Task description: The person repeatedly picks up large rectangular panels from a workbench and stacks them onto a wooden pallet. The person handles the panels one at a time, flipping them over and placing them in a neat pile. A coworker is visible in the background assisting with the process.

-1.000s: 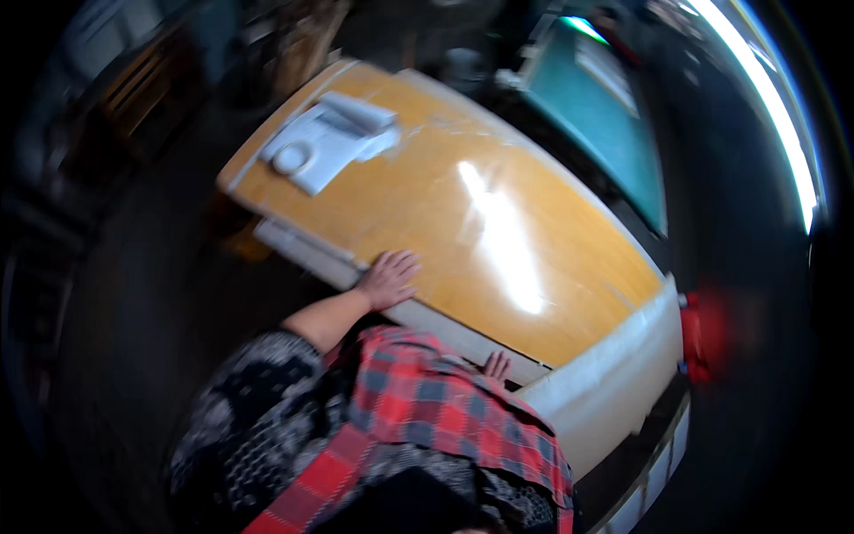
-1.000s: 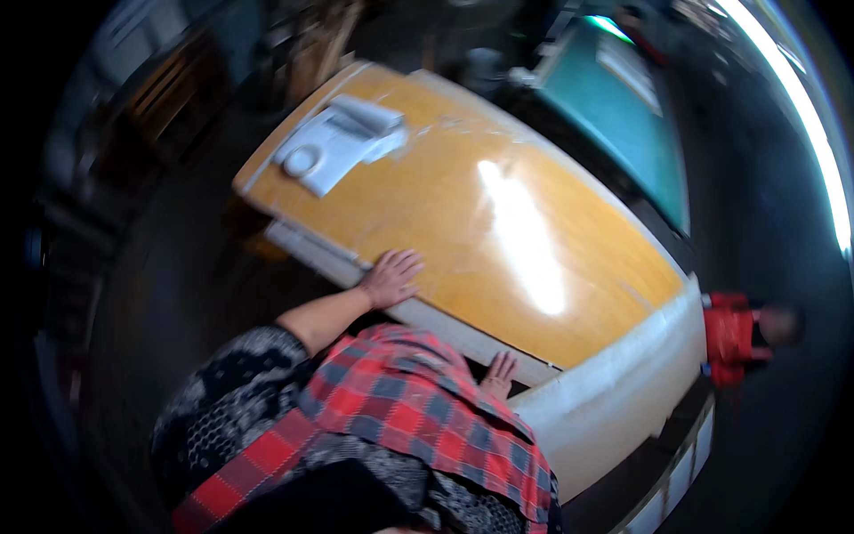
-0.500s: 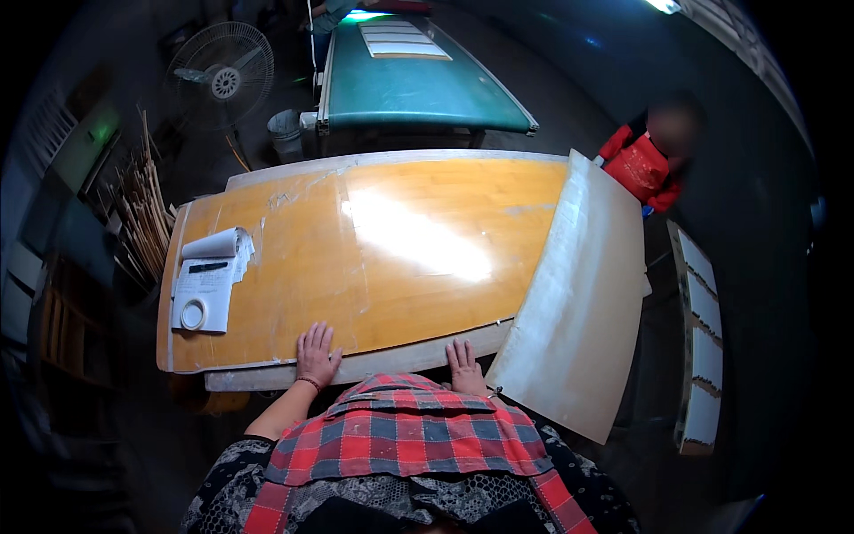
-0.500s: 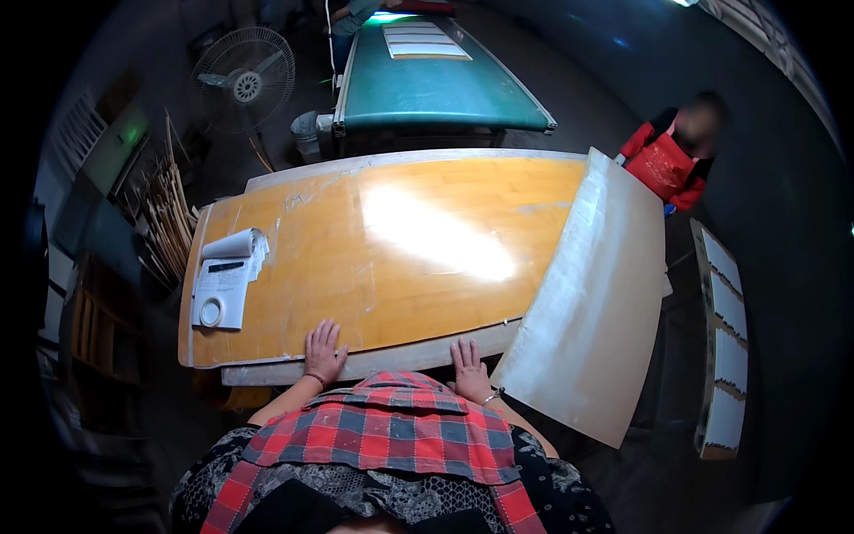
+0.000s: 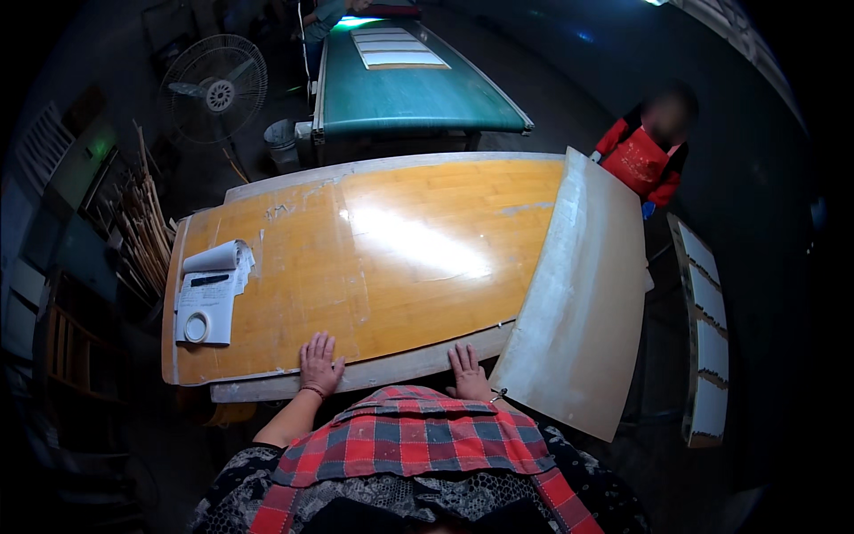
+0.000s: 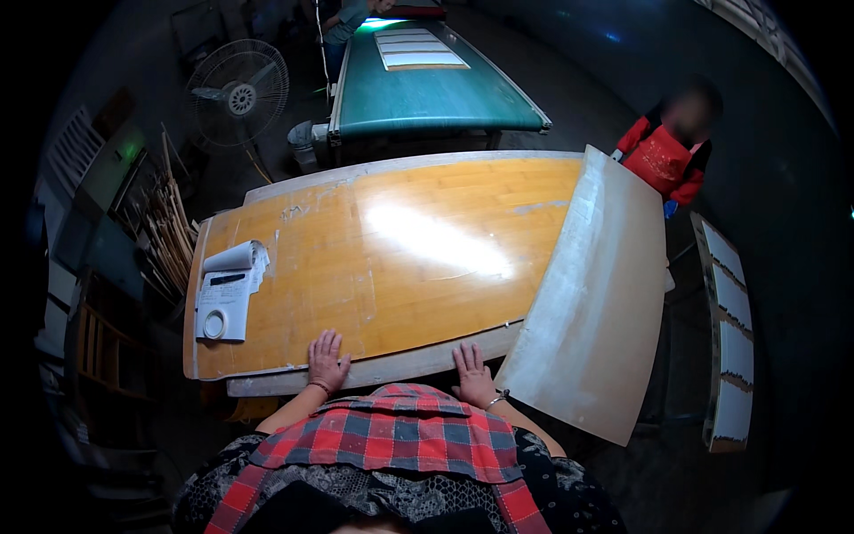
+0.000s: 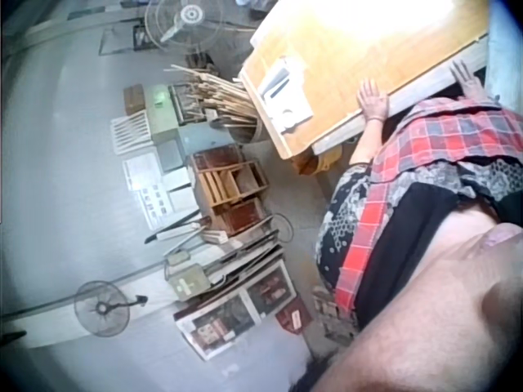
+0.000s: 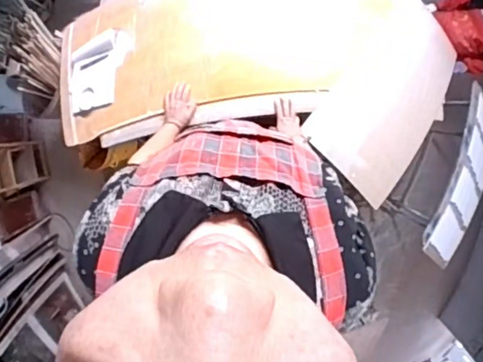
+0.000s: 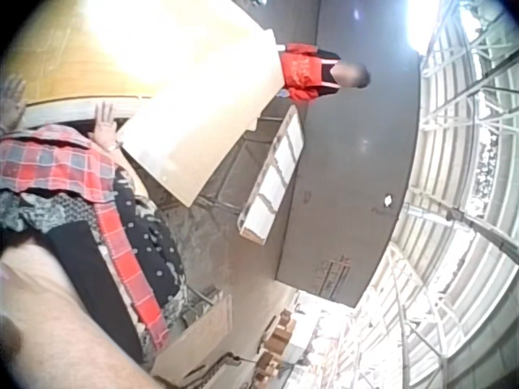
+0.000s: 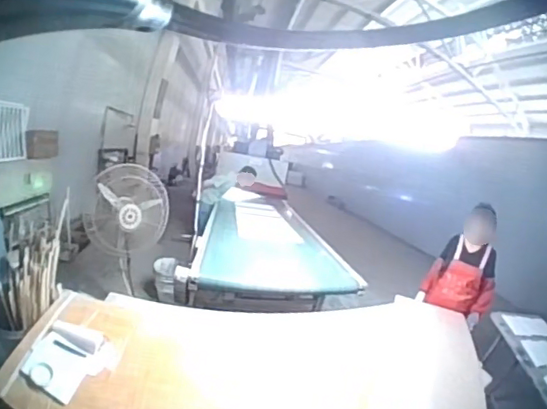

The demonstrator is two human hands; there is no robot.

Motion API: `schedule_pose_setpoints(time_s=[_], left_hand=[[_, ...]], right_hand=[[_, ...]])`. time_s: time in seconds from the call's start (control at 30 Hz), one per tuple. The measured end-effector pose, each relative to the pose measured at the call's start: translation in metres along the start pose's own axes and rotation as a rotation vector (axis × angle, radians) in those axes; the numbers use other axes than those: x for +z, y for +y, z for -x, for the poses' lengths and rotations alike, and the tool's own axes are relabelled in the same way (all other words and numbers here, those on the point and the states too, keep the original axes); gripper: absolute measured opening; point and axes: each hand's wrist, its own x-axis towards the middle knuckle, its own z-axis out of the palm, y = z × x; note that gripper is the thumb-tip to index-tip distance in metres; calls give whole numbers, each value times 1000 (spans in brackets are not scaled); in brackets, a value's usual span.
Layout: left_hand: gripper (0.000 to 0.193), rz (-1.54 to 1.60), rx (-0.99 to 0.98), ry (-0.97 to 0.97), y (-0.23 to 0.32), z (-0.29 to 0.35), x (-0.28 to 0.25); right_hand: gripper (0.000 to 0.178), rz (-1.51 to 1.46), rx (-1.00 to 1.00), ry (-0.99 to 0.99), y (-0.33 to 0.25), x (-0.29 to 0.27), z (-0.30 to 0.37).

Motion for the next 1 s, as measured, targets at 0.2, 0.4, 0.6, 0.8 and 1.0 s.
schedule_pose_setpoints(time_s=[0.2,0.4,0.6,0.8,1.0], left_hand=[[55,20,-1,21,0,1,1],[55,18,1,21,-1,2,1],[54,10,6,26,-1,0,0],[54,21,1,11,0,2,0],[42,138,-102,51,2,-19,5]], right_hand=[[94,-38,6,11,-5,-9,3],[95,-40,11,22,-9,-12,6],[94,-52,3,37,-6,-11,7],[94,-26,-14,68,-6,-10,10],[60,-344,-33,218,10,-29,-4]])
